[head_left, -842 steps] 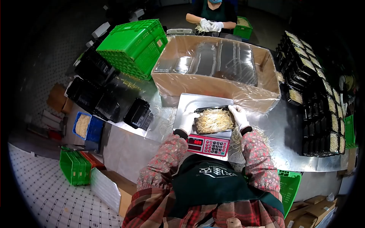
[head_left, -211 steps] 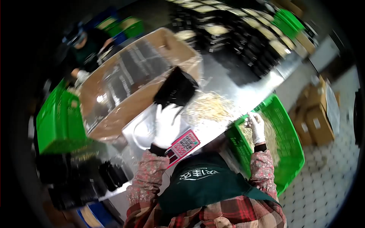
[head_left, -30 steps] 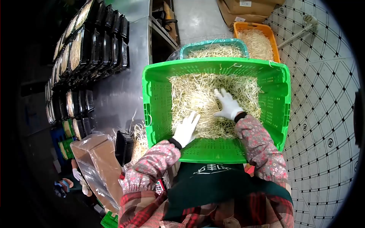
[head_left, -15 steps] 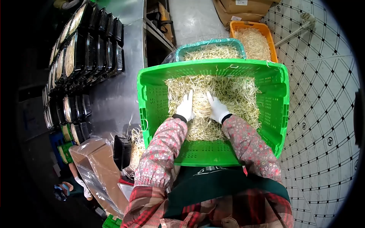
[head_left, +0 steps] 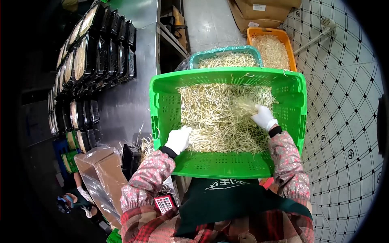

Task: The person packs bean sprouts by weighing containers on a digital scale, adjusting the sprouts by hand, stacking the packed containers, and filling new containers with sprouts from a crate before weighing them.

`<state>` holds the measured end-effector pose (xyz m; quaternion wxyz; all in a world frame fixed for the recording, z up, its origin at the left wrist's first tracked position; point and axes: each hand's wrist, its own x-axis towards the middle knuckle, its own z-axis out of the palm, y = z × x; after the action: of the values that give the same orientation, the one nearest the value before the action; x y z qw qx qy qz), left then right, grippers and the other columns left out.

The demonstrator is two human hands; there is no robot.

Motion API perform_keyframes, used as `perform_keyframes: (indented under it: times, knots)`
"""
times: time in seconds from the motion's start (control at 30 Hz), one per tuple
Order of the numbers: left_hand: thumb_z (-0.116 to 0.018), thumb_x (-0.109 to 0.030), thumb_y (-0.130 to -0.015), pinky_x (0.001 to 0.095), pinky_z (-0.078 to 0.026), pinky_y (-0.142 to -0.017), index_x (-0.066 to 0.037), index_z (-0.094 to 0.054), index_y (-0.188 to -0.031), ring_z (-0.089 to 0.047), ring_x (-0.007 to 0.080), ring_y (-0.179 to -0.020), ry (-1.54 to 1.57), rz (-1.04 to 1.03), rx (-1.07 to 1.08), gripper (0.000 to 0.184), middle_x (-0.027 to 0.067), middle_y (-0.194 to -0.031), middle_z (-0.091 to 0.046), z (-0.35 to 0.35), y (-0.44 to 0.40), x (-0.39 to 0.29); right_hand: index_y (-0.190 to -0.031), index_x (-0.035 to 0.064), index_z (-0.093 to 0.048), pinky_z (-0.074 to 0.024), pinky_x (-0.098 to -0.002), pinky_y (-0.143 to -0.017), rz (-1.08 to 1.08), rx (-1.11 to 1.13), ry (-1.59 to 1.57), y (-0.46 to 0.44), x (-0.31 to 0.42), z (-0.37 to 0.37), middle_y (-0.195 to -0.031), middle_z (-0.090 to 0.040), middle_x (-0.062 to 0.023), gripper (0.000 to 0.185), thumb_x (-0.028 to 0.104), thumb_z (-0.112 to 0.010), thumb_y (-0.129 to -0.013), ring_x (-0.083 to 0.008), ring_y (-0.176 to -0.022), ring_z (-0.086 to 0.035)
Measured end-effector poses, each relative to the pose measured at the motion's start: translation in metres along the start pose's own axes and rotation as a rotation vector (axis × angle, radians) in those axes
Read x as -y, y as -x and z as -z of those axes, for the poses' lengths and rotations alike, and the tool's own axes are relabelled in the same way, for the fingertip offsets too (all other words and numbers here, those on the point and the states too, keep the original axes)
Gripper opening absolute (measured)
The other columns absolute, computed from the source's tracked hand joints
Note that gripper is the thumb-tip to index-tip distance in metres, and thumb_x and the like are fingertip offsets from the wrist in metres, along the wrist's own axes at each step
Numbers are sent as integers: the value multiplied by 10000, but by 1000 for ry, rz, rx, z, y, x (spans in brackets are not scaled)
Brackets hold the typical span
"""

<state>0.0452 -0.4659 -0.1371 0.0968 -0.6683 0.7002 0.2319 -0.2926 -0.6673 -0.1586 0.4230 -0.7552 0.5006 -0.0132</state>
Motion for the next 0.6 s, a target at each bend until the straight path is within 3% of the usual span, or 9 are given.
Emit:
perform_keyframes:
  times: [0.1, 0.13, 0.17, 0.23, 0.3, 0.33, 0.47, 0.57, 0.6]
  knots:
    - [-609, -109, -785, 430, -519, -666, -117, -586, -1130, -659, 309, -841, 74, -114, -36, 346, 118, -933, -609, 16, -1, -27, -1110, 48, -666, -543, -373, -804, 50, 104, -509, -4, 23, 1, -937, -723, -128, 305, 227, -673, -863, -261, -823, -690]
    - [-621, -110, -770, 443, -514, -698, -121, -576, -1191, -639, 311, -875, 65, -186, -151, 423, 112, -976, -602, -15, -6, -23, -1089, 38, -673, -544, -369, -819, 75, 127, -450, -14, 19, -19, -933, -722, -87, 277, 210, -676, -872, -208, -847, -679]
    - [-607, -94, -777, 443, -501, -741, -130, -515, -1326, -609, 301, -943, 31, -137, 35, 558, 111, -1116, -598, 1, -17, -44, -1090, 25, -667, -539, -362, -859, -100, 208, -452, -20, 34, -31, -969, -719, -100, 295, 216, -691, -866, -213, -894, -677]
    - [-599, -57, -774, 435, -487, -774, -134, -408, -1445, -564, 293, -1032, -31, -197, -155, 702, 125, -1336, -516, -18, -35, -65, -1104, 24, -664, -534, -360, -896, -160, 304, -503, -23, 40, -53, -998, -713, -129, 337, 248, -713, -857, -226, -926, -674]
    - [-605, -21, -756, 442, -471, -800, -140, -326, -1505, -527, 297, -1093, -29, -116, -196, 808, 135, -1468, -412, -19, -40, -74, -1480, -4, -332, -412, -399, -1092, -13, 355, -35, -36, 18, -95, -1405, -482, -285, 856, 333, -759, -819, -331, -1293, -511]
    - [-632, -18, -735, 466, -472, -833, -140, -317, -1509, -510, 318, -1147, -21, -27, -144, 844, 135, -1527, -342, -10, -33, -76, -1530, -23, -157, -318, -401, -1162, -74, 425, 7, -39, 16, -95, -1527, -304, -293, 1053, 378, -788, -788, -362, -1399, -375]
    - [-726, -176, -822, 385, -425, -1063, -120, -498, -1403, -534, 296, -1260, 527, 71, -412, 627, 146, -1417, -515, 19, 23, -57, -1520, -24, -204, -303, -408, -1172, -39, 326, 25, -39, 29, -61, -1525, -307, -292, 1087, 489, -788, -759, -406, -1405, -344]
    - [-708, -157, -874, 357, -483, -970, -64, -608, -1279, -623, 253, -1105, 848, 386, -581, 428, 138, -1210, -648, 54, 71, -53, -1507, -37, -241, -295, -441, -1170, -120, 198, -6, -54, 29, -66, -1526, -311, -286, 1162, 623, -766, -708, -401, -1423, -312]
    - [-684, -133, -896, 324, -487, -928, -51, -615, -1254, -629, 221, -1038, 677, 414, -764, 374, 128, -1148, -660, 51, 85, -45, -1508, -47, -223, -275, -455, -1177, -139, 215, 22, -60, 29, -76, -1537, -282, -289, 1197, 625, -782, -690, -401, -1440, -272]
